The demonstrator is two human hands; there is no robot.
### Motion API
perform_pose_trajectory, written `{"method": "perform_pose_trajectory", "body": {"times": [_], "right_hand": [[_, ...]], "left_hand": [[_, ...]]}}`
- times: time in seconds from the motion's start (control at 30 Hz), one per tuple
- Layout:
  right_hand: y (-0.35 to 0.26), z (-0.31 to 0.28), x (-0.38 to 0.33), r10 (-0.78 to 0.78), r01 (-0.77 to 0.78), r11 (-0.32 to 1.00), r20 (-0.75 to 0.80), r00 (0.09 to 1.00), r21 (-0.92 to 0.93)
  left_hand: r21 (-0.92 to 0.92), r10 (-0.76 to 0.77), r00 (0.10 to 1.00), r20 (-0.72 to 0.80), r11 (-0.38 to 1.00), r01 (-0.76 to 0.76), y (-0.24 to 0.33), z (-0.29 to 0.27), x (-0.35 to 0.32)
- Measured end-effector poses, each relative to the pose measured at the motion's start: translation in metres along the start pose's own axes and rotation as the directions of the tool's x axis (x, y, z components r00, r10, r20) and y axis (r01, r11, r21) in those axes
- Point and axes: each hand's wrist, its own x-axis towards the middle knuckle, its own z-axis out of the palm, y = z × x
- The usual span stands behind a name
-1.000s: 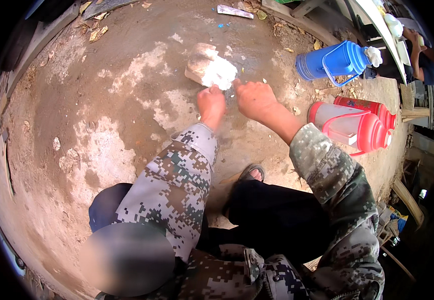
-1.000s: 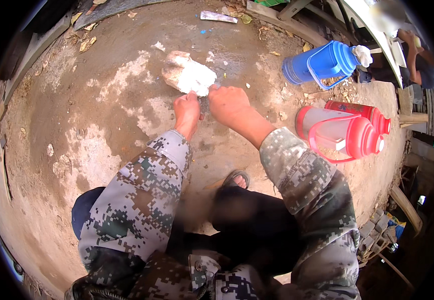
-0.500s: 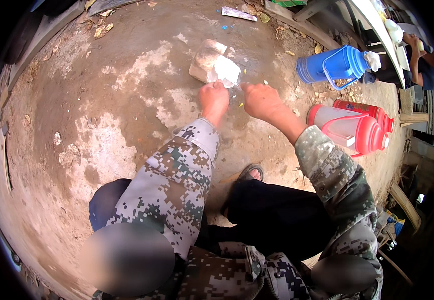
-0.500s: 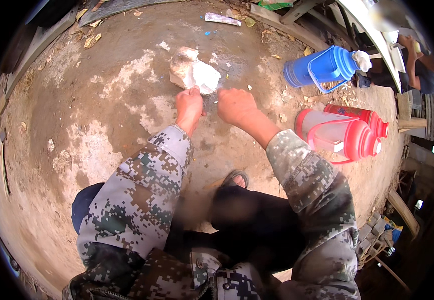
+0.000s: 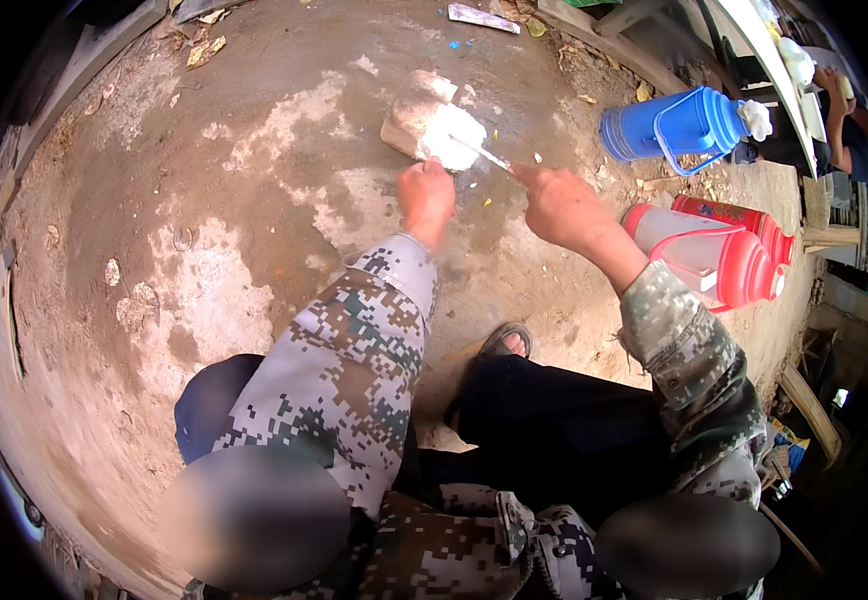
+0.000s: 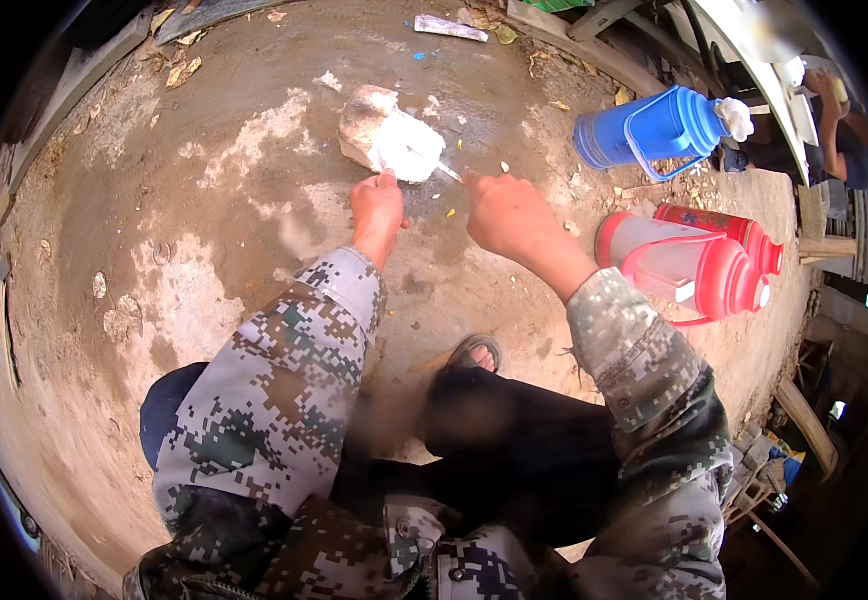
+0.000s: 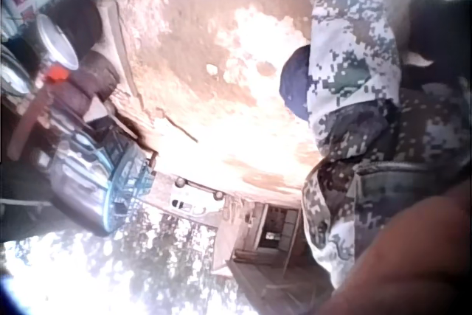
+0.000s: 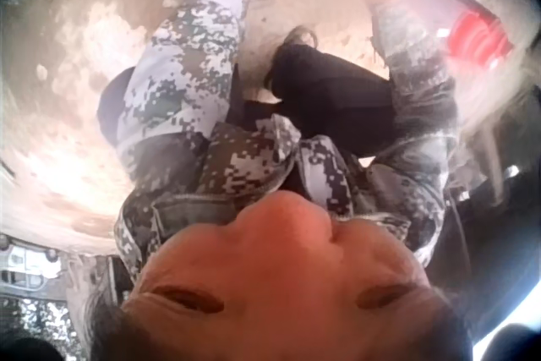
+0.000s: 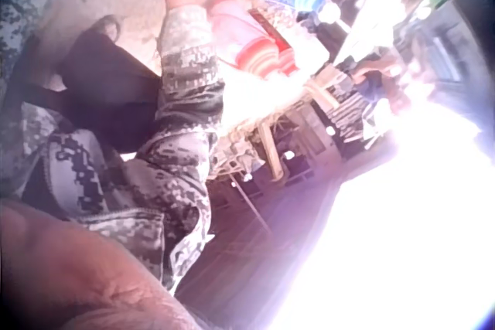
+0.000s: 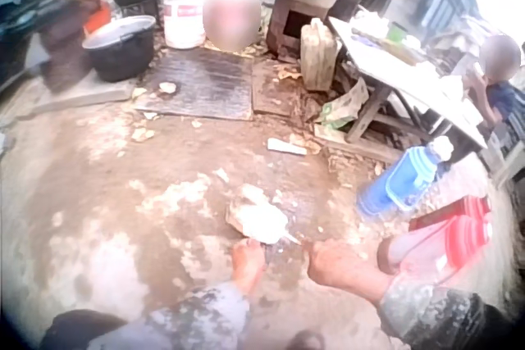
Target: The person squats on a dirt floor and uses a small wooden stick to scrape and spread a white powdery substance. They repeatedly rub the substance into the ground and gather it into a pile, occasionally standing to move around the workspace.
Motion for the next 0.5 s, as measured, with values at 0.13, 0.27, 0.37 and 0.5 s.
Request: {"method": "perform_pose_trajectory", "body": {"times": [0.13,0.27,0.37,0.5], "right_hand": [[-0.001,0.032,0.04,0.036,-0.037,0.999,-0.031,0.999,-0.033],[0.008,0.023,0.045,0.052,-0.051,0.998,-0.022,0.998,0.022],[0.005,0.001,0.022,-0.017,0.017,1.0,-0.052,0.999,0.013],[-0.013,0.004,0.006,-0.043,0.038,0.994,-0.042,0.998,-0.106]], "left_hand": [[-0.072,0.013,1.0,-0.014,0.997,-0.014,0.008,0.001,-0.003],[-0.016,0.008,0.999,-0.032,1.0,-0.009,0.011,0.004,-0.002],[0.099,0.097,0.991,-0.094,0.991,-0.088,-0.008,-0.003,0.014],[0.127,0.095,0.995,-0.026,0.988,-0.09,-0.022,0.003,0.019]]}}
